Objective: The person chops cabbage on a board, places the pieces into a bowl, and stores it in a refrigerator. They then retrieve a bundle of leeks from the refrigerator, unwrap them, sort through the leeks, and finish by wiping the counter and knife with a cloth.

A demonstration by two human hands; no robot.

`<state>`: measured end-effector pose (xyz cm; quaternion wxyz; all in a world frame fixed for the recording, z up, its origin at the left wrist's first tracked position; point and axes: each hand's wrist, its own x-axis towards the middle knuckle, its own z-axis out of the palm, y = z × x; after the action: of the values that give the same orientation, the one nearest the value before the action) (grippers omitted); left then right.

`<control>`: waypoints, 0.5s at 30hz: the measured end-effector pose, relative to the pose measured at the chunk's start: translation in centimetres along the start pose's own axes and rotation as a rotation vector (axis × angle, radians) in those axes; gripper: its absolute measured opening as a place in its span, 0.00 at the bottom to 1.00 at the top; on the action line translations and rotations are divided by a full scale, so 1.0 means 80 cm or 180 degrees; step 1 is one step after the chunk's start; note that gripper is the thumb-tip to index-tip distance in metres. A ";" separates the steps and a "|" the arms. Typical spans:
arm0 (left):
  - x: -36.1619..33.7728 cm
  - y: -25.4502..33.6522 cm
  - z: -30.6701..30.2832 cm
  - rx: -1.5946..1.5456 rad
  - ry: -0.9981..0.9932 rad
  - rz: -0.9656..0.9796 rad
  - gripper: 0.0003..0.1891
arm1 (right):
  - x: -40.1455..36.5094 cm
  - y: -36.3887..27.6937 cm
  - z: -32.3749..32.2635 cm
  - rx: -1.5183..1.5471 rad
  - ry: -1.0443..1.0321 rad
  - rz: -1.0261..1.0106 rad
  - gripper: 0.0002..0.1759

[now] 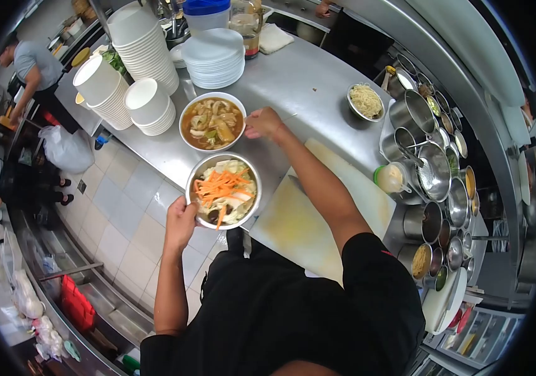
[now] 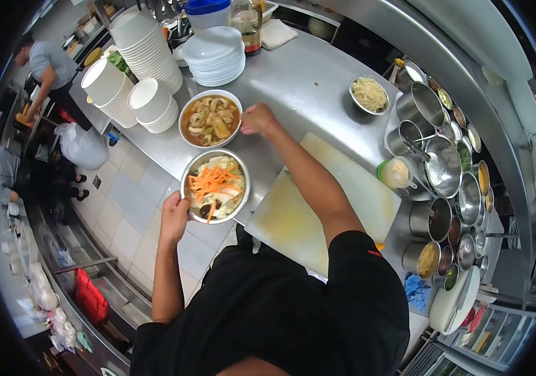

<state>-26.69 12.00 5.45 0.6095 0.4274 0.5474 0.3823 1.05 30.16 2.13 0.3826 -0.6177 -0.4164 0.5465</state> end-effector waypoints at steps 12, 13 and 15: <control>0.175 -0.004 0.203 -0.0492 -0.0559 0.0436 0.08 | -0.191 -0.047 -0.216 0.0052 0.1509 -0.0901 0.16; 0.192 -0.005 0.220 -0.0599 -0.0537 0.0430 0.08 | -0.212 -0.040 -0.221 0.0029 0.1467 -0.0878 0.16; 0.222 -0.007 0.253 -0.0725 -0.0598 0.0409 0.07 | -0.253 -0.028 -0.226 -0.0020 0.1506 -0.0845 0.16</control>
<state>-4.61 26.35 -0.39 0.6769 0.4235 0.4127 0.4384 17.64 11.79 13.42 0.5356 -0.6694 -0.3944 0.3307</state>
